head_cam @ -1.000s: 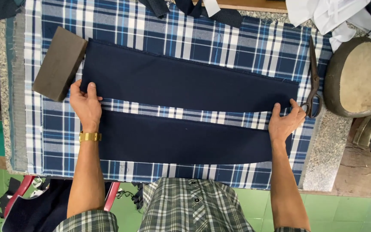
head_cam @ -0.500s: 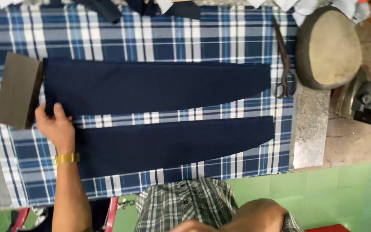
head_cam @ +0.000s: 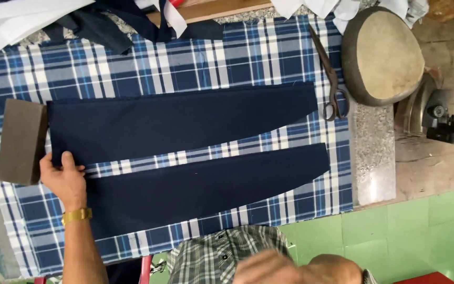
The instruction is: The person cuts a piece of dark blue fabric with scissors, then irons it on a plaid-covered table using a steam iron. They fold the fabric, place it on a red chair, and continue to handle and align additional fabric pieces on the table.
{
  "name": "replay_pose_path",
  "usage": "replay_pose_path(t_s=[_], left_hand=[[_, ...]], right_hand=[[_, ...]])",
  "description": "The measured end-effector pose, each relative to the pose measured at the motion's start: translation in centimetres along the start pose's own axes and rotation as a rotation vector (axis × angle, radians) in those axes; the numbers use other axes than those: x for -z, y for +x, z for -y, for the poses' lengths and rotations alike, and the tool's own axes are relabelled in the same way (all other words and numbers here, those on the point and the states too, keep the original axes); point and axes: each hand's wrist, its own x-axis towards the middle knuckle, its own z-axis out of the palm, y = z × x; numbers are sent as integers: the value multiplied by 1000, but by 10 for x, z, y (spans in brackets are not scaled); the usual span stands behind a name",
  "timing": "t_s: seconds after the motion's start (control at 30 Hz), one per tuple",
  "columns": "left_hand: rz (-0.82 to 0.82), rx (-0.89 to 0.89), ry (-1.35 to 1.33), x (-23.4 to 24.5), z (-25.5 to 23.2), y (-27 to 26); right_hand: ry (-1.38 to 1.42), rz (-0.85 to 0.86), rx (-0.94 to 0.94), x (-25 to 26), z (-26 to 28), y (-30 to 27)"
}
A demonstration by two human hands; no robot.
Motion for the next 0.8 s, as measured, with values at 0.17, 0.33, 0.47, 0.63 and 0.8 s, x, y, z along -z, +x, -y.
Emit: replay_pose_path(t_s=[0.17,0.33,0.47,0.63,0.8], left_hand=[[18,-14,29,-1,-7,0],[4,12,-21,-1,9,6],[23,36,19,0,-8,4],[4,-36,-2,-4,5,10],[-18,-60,30,-4,-4,8]], right_hand=[[-749,-341,-912,94,-11,23],[-1344,-835,-529,241,-148,-73],[-1406,-929,-861,275,-177,-85],[-987,-1072,-789,283,-173,-76],[-744,-952,-433,206,-164,4]])
